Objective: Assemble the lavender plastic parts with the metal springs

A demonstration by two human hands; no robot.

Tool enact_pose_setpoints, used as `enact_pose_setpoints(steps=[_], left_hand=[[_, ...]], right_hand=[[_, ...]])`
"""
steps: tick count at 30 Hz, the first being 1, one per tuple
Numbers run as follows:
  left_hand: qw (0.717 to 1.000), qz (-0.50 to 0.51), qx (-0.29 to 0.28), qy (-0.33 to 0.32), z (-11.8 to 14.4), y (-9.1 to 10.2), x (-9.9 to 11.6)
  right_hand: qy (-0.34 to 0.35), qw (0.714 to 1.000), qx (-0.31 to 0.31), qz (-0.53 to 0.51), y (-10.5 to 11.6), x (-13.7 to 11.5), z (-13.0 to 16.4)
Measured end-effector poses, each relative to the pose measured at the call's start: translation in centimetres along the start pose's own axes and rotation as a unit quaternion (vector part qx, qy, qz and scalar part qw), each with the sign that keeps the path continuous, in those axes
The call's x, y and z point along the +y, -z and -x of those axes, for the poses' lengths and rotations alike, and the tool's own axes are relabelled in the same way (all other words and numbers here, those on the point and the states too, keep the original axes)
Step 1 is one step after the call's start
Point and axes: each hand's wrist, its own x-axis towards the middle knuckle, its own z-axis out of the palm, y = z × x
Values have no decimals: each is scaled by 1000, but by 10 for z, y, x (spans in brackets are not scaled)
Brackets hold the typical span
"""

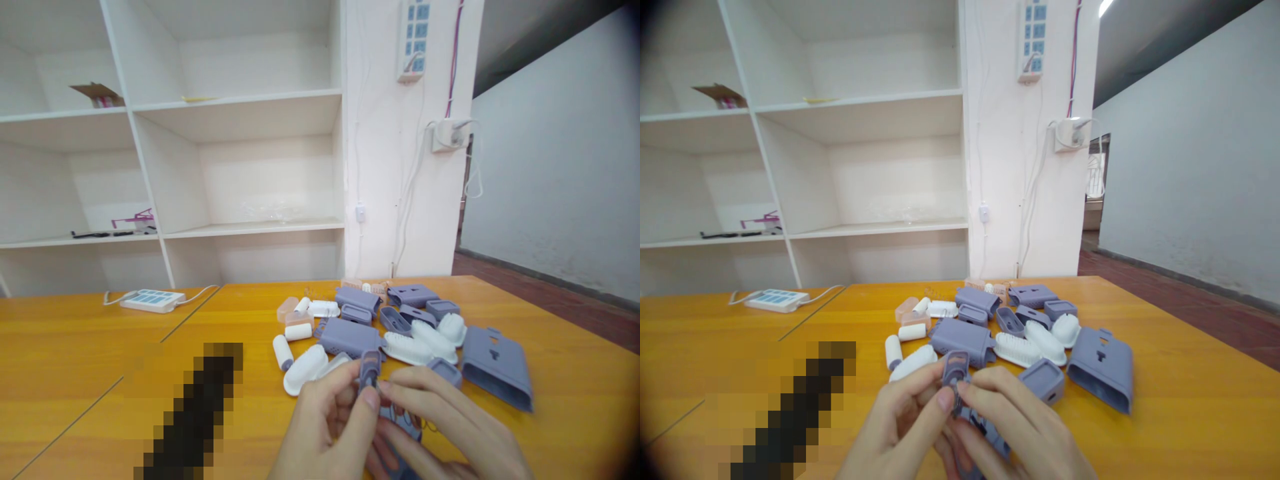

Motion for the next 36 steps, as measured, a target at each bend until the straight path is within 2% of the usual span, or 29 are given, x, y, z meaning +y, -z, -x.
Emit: enact_pose_setpoints(steps=[7, 14, 18, 20, 22, 25, 27, 30, 36], left_hand=[[1000, 11, 13, -13, 0, -3, -2], [998, 25, -37, -41, 3, 1, 2], [998, 34, -26, -45, 5, 1, 3], [998, 1, -3, -65, 7, 1, -1], [989, -82, 31, -117, 8, 3, -9], [947, -227, 84, -210, 10, 5, -21], [920, -284, 108, -247, 10, 6, -26], [899, -326, 122, -265, 9, 5, -23], [907, -330, 97, -242, 9, 3, -10]], right_hand=[[-30, 999, -32, 6, 3, -3, 4], [-1, 999, -34, 15, 4, 1, 4], [-10, 999, -24, 18, 1, 3, 8], [-15, 999, -27, 25, 0, 3, 10], [-12, 999, -28, 32, -1, 4, 12], [-14, 998, -29, 45, -3, 4, 13], [-16, 998, -22, 55, -4, 4, 13], [-22, 997, 2, 68, -4, 3, 14], [-70, 997, 5, 35, -5, 4, 19]])
